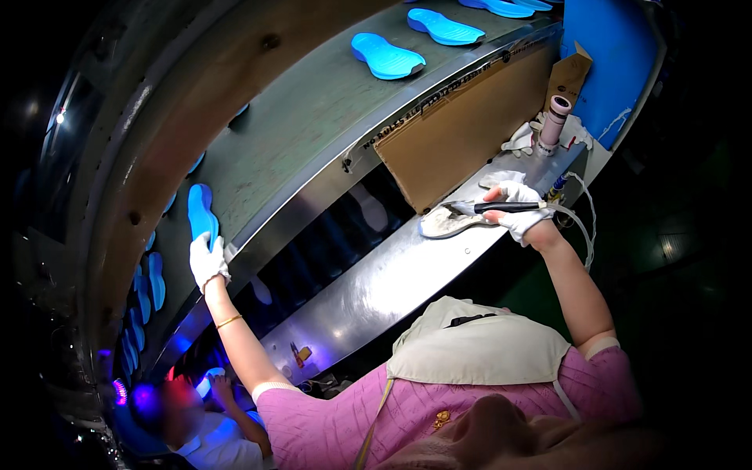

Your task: The person takes shoe soles from an upper conveyor belt, applies adhesive to each sole using a brush applicator tool, and places the soles onto a lower conveyor belt.

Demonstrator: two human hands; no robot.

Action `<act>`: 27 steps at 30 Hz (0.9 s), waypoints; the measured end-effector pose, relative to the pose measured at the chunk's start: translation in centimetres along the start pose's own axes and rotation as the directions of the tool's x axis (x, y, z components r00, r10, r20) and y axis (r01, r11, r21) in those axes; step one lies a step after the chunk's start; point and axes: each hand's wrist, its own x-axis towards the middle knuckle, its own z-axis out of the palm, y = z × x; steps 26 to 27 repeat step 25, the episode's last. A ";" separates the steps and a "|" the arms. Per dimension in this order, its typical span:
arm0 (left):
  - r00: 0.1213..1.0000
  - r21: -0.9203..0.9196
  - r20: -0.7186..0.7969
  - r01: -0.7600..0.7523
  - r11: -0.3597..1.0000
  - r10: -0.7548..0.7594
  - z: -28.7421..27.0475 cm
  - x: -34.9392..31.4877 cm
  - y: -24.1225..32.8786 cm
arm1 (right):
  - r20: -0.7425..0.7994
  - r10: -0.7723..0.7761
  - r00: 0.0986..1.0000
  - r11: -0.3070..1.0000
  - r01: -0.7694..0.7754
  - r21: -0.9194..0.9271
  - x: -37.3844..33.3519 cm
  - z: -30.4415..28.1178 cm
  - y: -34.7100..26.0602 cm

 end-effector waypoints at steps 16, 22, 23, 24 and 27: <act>0.883 -0.700 -0.246 0.123 -0.704 0.399 -6.4 -4.6 17.2 | -0.055 0.027 0.998 0.960 -0.010 0.281 -1.1 -0.3 0.6; 0.597 -0.193 0.298 0.802 -0.566 0.745 3.9 -14.6 27.4 | -0.059 -0.158 0.986 0.970 0.166 0.176 -1.7 0.9 0.7; 0.553 -0.117 0.328 0.829 -0.547 0.766 5.6 -15.8 27.0 | -0.045 -0.166 0.985 0.985 0.167 0.031 -1.7 0.2 1.3; 0.513 -0.167 0.296 0.859 -0.485 0.806 6.3 -16.9 27.7 | -0.051 -0.136 0.989 0.986 0.140 0.091 -2.0 -0.2 1.3; 0.481 -0.231 0.273 0.874 -0.429 0.833 6.3 -17.9 27.9 | -0.039 -0.109 0.993 0.980 0.114 0.161 -2.6 0.2 0.1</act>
